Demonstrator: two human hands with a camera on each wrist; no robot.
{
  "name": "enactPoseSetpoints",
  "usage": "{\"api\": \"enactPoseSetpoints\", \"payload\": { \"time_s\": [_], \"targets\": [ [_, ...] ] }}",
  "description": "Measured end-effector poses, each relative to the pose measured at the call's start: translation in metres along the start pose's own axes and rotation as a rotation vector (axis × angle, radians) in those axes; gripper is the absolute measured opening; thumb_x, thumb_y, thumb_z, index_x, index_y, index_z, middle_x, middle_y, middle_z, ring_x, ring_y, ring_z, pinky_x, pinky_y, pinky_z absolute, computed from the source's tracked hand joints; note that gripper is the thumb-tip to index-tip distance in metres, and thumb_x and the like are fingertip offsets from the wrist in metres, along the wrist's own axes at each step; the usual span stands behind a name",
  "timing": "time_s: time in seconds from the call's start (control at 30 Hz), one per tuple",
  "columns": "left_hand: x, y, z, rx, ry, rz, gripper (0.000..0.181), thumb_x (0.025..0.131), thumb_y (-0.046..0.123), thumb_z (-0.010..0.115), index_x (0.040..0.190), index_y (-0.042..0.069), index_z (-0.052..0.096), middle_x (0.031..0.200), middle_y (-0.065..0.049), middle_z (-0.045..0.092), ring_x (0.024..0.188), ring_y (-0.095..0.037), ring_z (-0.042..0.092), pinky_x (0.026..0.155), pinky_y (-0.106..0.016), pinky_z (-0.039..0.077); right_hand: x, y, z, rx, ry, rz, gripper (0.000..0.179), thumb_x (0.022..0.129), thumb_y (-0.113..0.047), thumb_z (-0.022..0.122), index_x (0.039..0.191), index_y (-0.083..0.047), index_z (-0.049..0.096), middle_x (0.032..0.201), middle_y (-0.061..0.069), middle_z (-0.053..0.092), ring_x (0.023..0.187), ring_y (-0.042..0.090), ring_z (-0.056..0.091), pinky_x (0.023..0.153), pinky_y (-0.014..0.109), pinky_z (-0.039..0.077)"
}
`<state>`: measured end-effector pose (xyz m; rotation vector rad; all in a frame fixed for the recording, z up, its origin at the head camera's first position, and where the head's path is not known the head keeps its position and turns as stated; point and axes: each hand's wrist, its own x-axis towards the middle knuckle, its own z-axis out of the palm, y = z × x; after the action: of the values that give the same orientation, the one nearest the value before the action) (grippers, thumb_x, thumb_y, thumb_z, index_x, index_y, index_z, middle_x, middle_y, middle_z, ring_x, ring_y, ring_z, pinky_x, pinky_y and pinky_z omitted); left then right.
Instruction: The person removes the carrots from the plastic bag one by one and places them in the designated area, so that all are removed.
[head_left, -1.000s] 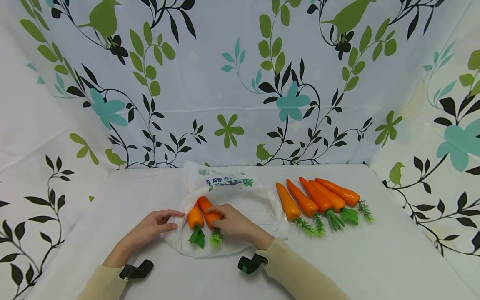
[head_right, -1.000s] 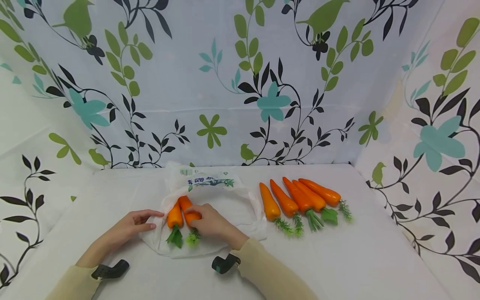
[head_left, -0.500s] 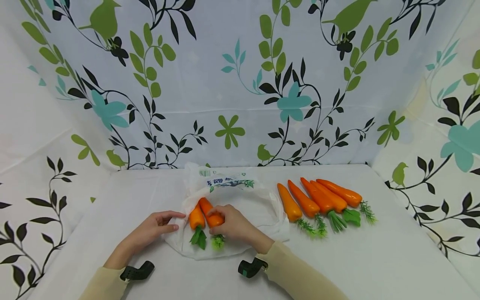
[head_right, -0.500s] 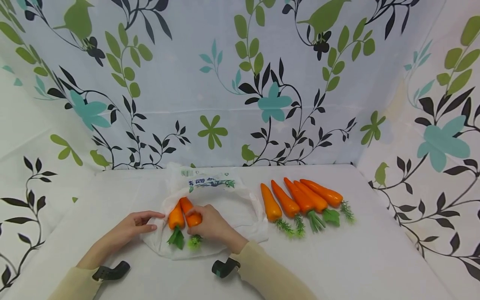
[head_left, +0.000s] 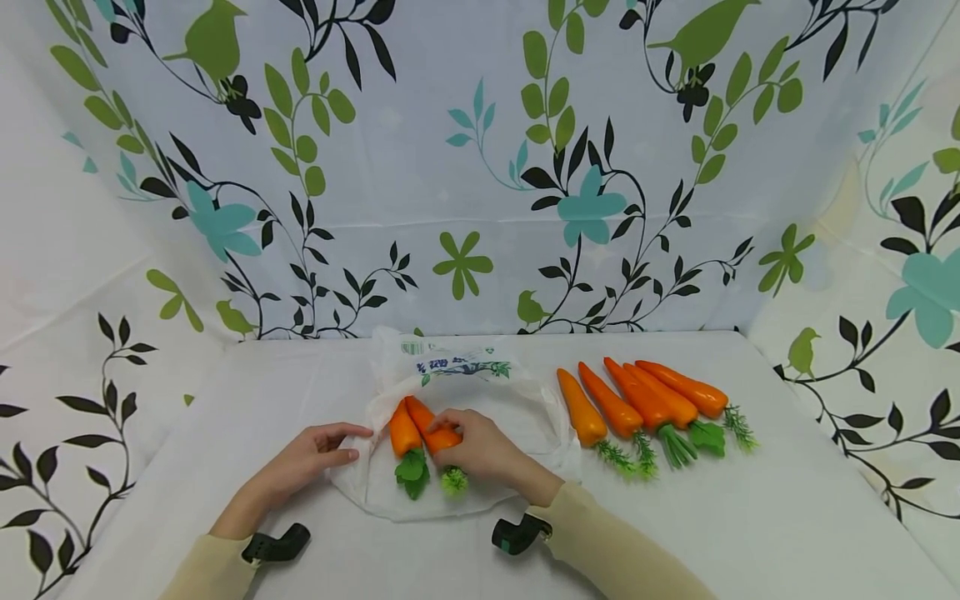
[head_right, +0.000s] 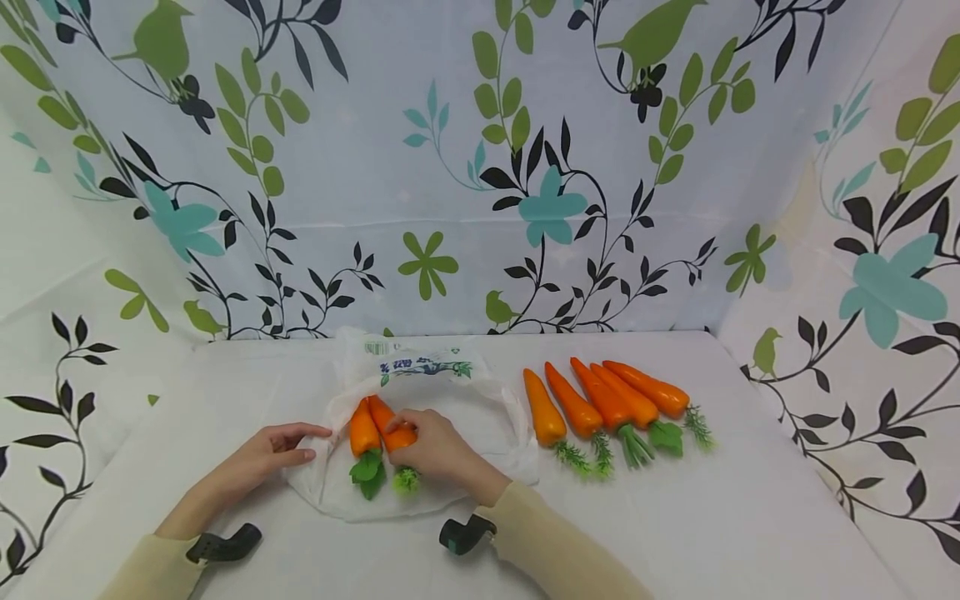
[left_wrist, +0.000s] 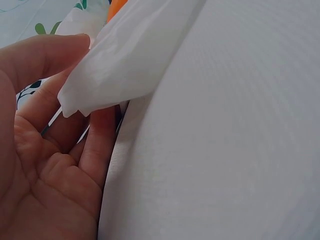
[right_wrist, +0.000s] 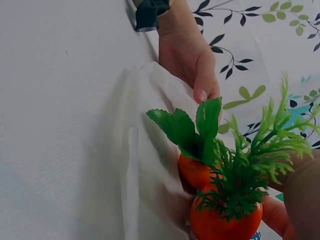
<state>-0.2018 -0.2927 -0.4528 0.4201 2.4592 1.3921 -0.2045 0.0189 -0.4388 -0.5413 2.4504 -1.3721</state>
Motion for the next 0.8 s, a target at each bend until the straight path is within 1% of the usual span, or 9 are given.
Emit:
{"api": "enactPoseSetpoints", "payload": {
  "time_s": [0.13, 0.33, 0.63, 0.8],
  "targets": [
    [-0.001, 0.000, 0.000, -0.005, -0.002, -0.011, 0.036, 0.095, 0.024, 0.067, 0.128, 0.010, 0.066, 0.138, -0.014, 0.055, 0.113, -0.029, 0.046, 0.093, -0.031, 0.040, -0.004, 0.000, -0.003, 0.015, 0.011, -0.001, 0.031, 0.080, -0.017, 0.074, 0.108, -0.028, 0.069, 0.116, -0.006, 0.061, 0.101, 0.020, 0.052, 0.089, 0.039, 0.045],
    [0.000, 0.000, 0.000, 0.005, 0.010, -0.023, 0.036, 0.095, 0.025, 0.068, 0.128, 0.010, 0.067, 0.137, -0.013, 0.056, 0.111, -0.027, 0.047, 0.092, -0.028, 0.041, -0.010, 0.001, -0.012, 0.051, 0.025, 0.015, 0.033, 0.078, -0.015, 0.072, 0.108, -0.030, 0.070, 0.116, -0.009, 0.061, 0.100, 0.019, 0.054, 0.086, 0.037, 0.046],
    [0.000, -0.001, 0.000, -0.014, 0.008, -0.018, 0.037, 0.095, 0.026, 0.068, 0.128, 0.010, 0.066, 0.136, -0.013, 0.056, 0.110, -0.027, 0.047, 0.091, -0.027, 0.041, -0.019, 0.006, -0.031, 0.057, 0.054, -0.024, 0.031, 0.084, -0.014, 0.070, 0.111, -0.027, 0.070, 0.116, -0.007, 0.062, 0.096, 0.020, 0.055, 0.082, 0.035, 0.047],
    [-0.001, 0.000, 0.001, -0.020, 0.005, -0.003, 0.036, 0.096, 0.024, 0.067, 0.129, 0.008, 0.065, 0.136, -0.013, 0.057, 0.110, -0.025, 0.048, 0.090, -0.024, 0.041, -0.027, 0.008, -0.044, 0.066, 0.073, -0.046, 0.031, 0.084, -0.013, 0.069, 0.112, -0.026, 0.071, 0.122, -0.003, 0.061, 0.095, 0.022, 0.055, 0.079, 0.035, 0.049]
  ]
}}
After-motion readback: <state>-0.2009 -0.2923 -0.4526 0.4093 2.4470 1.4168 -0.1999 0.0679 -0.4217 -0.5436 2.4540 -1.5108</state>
